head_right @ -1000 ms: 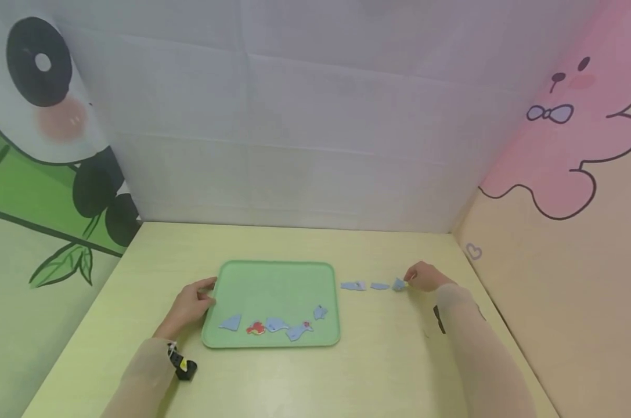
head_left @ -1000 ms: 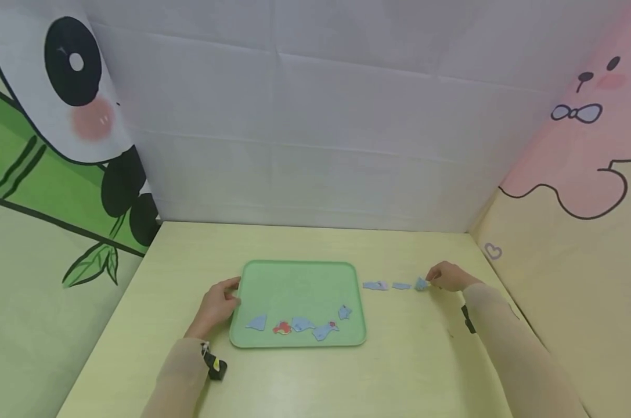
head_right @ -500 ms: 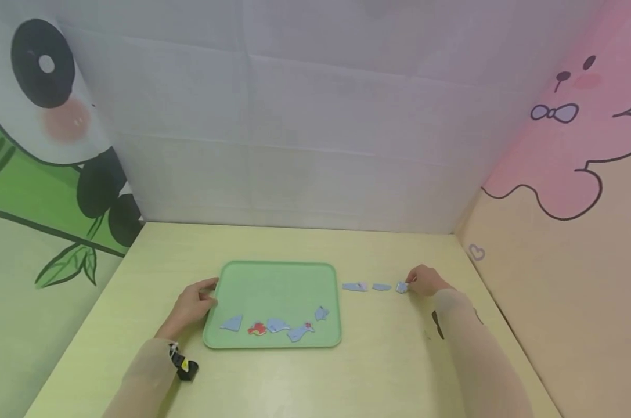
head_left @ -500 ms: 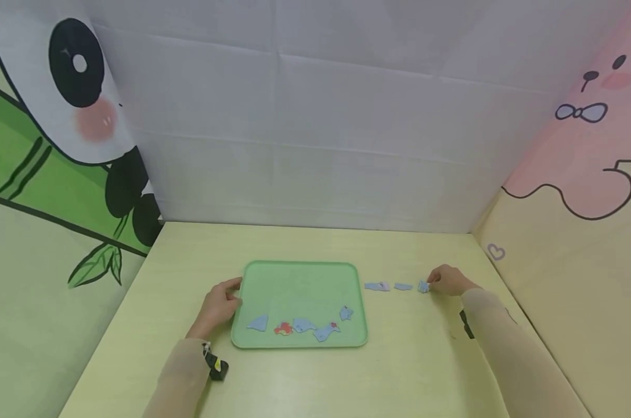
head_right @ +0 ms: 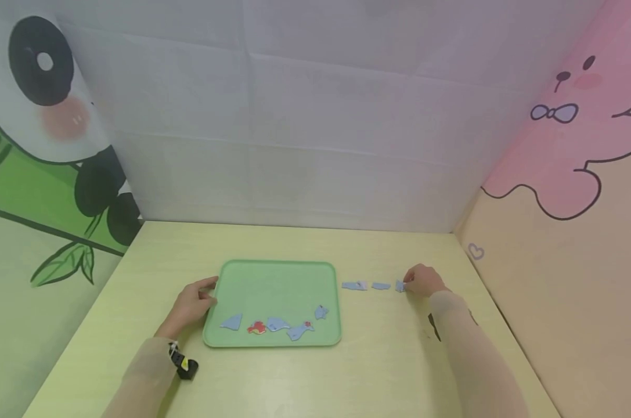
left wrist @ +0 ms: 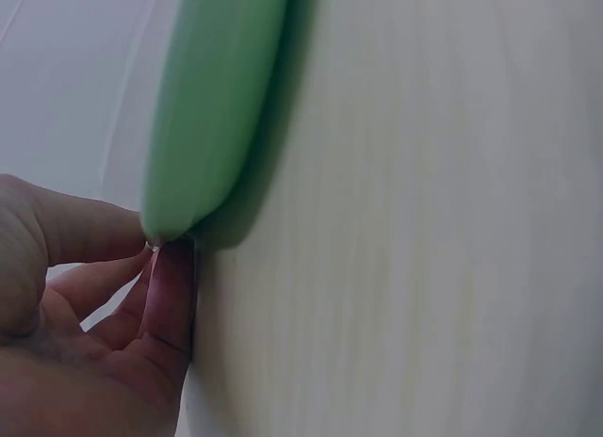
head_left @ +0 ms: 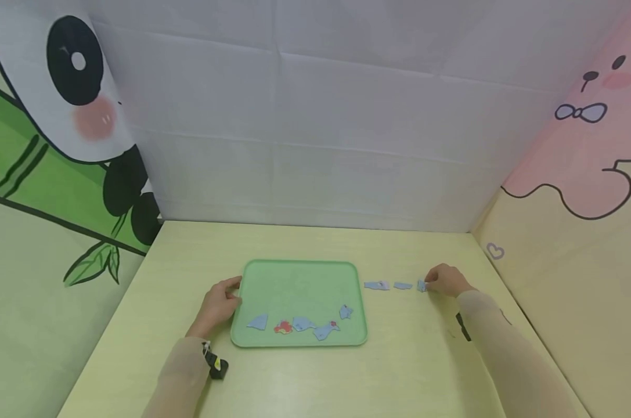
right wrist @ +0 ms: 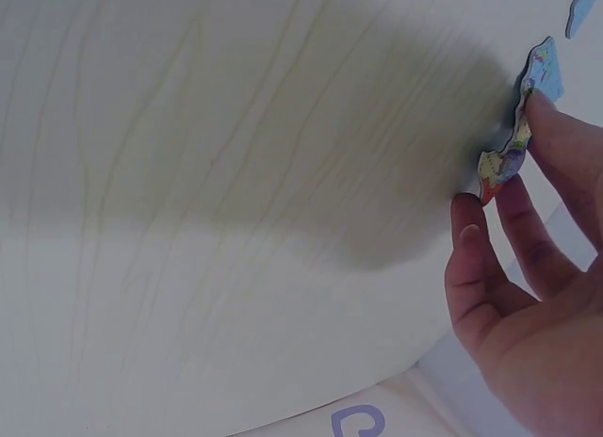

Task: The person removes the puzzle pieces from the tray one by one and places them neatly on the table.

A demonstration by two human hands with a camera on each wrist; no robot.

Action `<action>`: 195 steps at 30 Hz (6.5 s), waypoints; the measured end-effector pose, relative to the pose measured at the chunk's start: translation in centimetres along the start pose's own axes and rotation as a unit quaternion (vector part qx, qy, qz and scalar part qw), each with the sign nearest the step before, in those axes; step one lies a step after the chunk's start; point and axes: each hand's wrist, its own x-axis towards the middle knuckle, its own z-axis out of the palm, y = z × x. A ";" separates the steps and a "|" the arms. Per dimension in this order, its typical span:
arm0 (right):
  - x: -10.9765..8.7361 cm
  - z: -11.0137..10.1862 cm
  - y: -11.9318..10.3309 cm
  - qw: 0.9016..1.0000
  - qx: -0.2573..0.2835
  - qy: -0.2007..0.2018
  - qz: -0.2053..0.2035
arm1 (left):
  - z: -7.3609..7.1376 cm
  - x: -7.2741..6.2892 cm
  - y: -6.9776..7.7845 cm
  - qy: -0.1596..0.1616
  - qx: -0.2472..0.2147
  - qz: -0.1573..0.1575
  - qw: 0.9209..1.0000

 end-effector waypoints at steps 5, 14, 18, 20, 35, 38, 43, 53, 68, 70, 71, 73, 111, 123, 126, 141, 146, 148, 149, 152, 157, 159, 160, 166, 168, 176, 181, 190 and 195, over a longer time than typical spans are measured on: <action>0.1 0.1 0.2 1.000 -0.007 0.005 0.000 | 0.1 0.1 0.0 0.001 0.001 0.001 1.000; 0.4 0.3 0.7 1.000 -0.001 0.029 0.000 | 0.2 0.2 0.1 -0.002 -0.002 -0.003 1.000; 0.8 0.0 0.6 0.999 0.007 0.047 -0.012 | 0.2 0.2 0.0 -0.001 -0.003 -0.002 1.000; 1.0 -0.1 0.2 0.998 0.015 0.051 -0.018 | 0.1 0.2 0.0 0.000 -0.003 -0.002 1.000; 2.3 1.3 -6.0 0.995 0.033 0.063 -0.069 | 0.2 0.1 0.1 0.001 -0.001 0.000 1.000; 2.5 1.9 -8.0 0.995 0.029 0.051 -0.085 | 0.3 0.2 0.0 0.001 -0.002 0.000 1.000; 2.4 3.2 -11.6 0.992 0.009 0.031 -0.119 | 0.3 0.3 -0.1 0.000 -0.002 -0.004 1.000; 1.5 6.1 -16.0 0.975 -0.049 -0.004 -0.218 | 0.4 0.3 -0.1 0.002 0.003 -0.003 1.000; 0.1 7.6 -18.1 0.970 -0.069 -0.066 -0.224 | 0.5 0.4 0.0 -0.001 0.005 -0.009 1.000; 0.2 7.8 -18.1 0.969 -0.070 -0.073 -0.226 | 0.5 0.4 0.0 -0.002 0.004 -0.010 1.000; 0.3 7.9 -18.2 0.968 -0.071 -0.076 -0.227 | 0.5 0.4 0.0 -0.003 0.004 -0.010 1.000; 0.4 8.1 -18.1 0.968 -0.067 -0.082 -0.226 | 0.4 0.4 0.0 -0.003 0.002 -0.010 1.000; 2.8 6.1 -16.7 0.978 0.032 -0.058 -0.200 | 0.5 0.2 -0.1 0.001 -0.002 0.001 1.000; 3.2 2.1 -11.1 0.989 0.087 -0.027 -0.114 | 0.6 0.4 -0.1 0.000 0.001 -0.004 1.000; 3.2 1.1 -8.9 0.992 0.088 -0.018 -0.086 | 0.7 0.4 0.0 -0.001 0.004 -0.005 1.000; 1.5 -1.8 -0.1 0.996 0.088 0.003 -0.027 | 0.7 0.1 0.1 0.002 0.005 -0.013 1.000; 0.4 -2.3 2.5 0.995 0.095 0.012 -0.011 | 0.6 0.1 0.3 0.000 0.006 -0.018 1.000; -0.1 -2.5 3.4 0.995 0.100 0.019 -0.003 | 0.6 0.0 0.4 -0.001 0.005 -0.018 1.000; -0.3 -2.5 3.8 0.995 0.099 0.024 -0.001 | 0.6 0.0 0.4 -0.001 0.005 -0.018 1.000; -0.8 -2.5 5.0 0.995 0.096 0.030 0.006 | 0.6 -0.1 0.5 0.001 0.005 -0.014 1.000; -1.2 -2.3 6.3 0.995 0.093 0.030 0.023 | 0.5 -0.1 0.5 0.003 0.005 -0.010 1.000; -1.1 -2.2 6.7 0.994 0.093 0.034 0.034 | 0.5 -0.1 0.4 0.003 0.005 -0.008 1.000; -1.1 -2.2 6.8 0.995 0.091 0.034 0.034 | 0.5 -0.1 0.4 0.003 0.006 -0.006 1.000; -1.0 -2.1 7.3 0.997 0.056 0.051 0.030 | 0.5 0.1 0.3 0.001 0.003 -0.003 1.000; -0.9 -1.9 7.5 0.997 0.050 0.058 0.029 | 0.5 0.1 0.3 0.002 0.001 -0.003 1.000; -0.4 -0.7 7.7 0.996 0.036 0.081 0.025 | 0.3 -0.1 0.4 0.000 -0.001 -0.006 1.000; -0.5 -0.3 7.1 0.996 0.023 0.085 0.021 | 0.2 -0.3 0.6 -0.002 -0.002 -0.006 1.000; -0.9 0.3 6.5 0.996 0.018 0.085 0.026 | 0.1 -0.2 0.5 -0.004 0.000 -0.008 1.000; -0.8 0.7 7.0 0.995 0.008 0.095 0.016 | 0.1 -0.2 0.4 -0.004 0.000 -0.006 1.000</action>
